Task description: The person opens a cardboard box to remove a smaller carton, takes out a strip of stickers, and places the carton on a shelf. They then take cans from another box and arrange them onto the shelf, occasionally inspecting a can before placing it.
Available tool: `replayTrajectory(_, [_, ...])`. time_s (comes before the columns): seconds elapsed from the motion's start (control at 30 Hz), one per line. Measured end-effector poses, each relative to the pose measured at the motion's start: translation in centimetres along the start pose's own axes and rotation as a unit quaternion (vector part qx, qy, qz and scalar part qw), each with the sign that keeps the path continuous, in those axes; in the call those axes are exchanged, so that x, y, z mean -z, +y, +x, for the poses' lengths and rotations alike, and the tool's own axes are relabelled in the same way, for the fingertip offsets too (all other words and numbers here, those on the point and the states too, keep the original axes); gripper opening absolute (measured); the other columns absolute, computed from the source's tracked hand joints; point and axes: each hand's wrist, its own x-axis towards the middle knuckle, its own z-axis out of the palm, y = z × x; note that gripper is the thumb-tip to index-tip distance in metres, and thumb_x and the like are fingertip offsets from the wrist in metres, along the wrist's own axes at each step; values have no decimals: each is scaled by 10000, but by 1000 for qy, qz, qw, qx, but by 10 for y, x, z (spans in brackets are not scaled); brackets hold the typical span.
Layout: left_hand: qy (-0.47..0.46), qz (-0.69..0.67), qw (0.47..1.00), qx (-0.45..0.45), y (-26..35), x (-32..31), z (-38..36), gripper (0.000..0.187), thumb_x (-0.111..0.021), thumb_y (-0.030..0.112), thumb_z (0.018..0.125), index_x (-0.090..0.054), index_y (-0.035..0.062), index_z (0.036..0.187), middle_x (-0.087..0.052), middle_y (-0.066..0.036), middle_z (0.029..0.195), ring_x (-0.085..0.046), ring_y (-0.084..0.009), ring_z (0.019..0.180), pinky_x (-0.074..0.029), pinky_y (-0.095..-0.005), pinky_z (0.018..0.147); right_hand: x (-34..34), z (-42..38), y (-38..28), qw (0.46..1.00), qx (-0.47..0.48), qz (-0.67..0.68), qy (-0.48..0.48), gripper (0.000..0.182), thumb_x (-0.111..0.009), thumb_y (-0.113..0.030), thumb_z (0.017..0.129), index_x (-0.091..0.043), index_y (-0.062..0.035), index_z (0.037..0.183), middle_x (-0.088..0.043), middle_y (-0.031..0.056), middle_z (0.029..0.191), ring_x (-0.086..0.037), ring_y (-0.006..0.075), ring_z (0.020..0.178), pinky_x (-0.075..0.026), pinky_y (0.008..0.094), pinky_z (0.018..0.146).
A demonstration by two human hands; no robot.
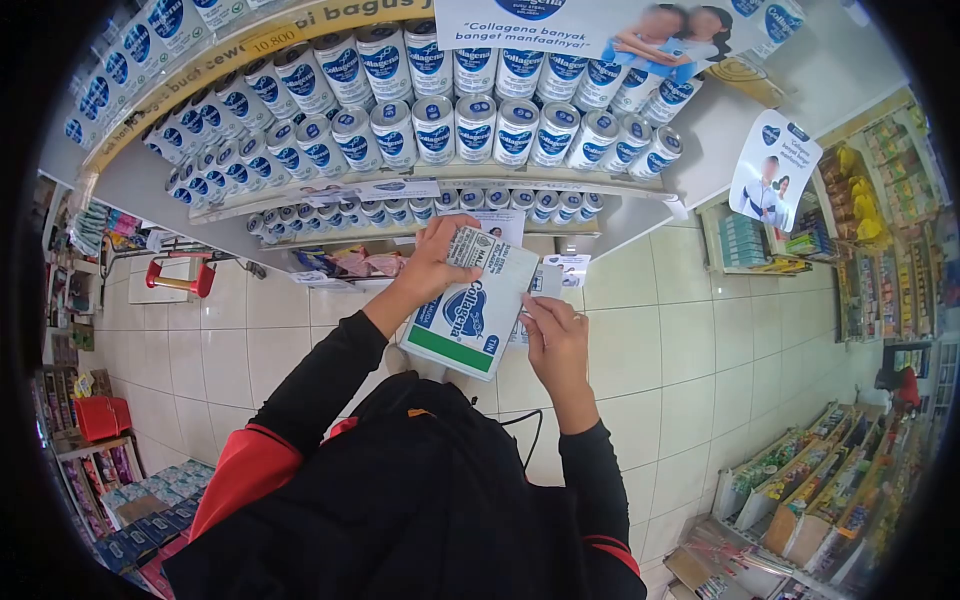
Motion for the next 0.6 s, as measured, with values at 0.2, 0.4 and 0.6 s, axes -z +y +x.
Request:
replayTrajectory(0.2, [7, -4, 1000, -3, -1, 0, -2, 591, -698, 187, 534, -442, 141, 1065, -399, -104, 1071, -306, -301, 1043, -195, -360, 912, 3, 2, 1, 1000, -14, 16, -23, 170, -630, -76, 673, -602, -88, 840, -570, 23, 818, -534, 186, 737, -339, 302, 613])
replayTrajectory(0.4, [14, -5, 1000, -8, -2, 0, -1, 497, -663, 196, 601, -457, 137, 1049, -415, -95, 1064, -322, -272, 1045, -190, -354, 909, 8, 15, -4, 994, -31, 85, -63, 166, -656, -91, 655, -583, -64, 802, -563, 52, 850, -528, 217, 795, -369, 336, 683])
replayTrajectory(0.6, [44, -35, 998, -36, -8, -2, 2, 240, -487, 186, 784, -487, 133, 1018, -467, -75, 1031, -364, -247, 1028, -197, -346, 900, -2, 33, -21, 999, -17, 4, -43, 518, -714, -241, 613, -497, -26, 1031, -415, 195, 1133, -416, 325, 1036, -359, 389, 832])
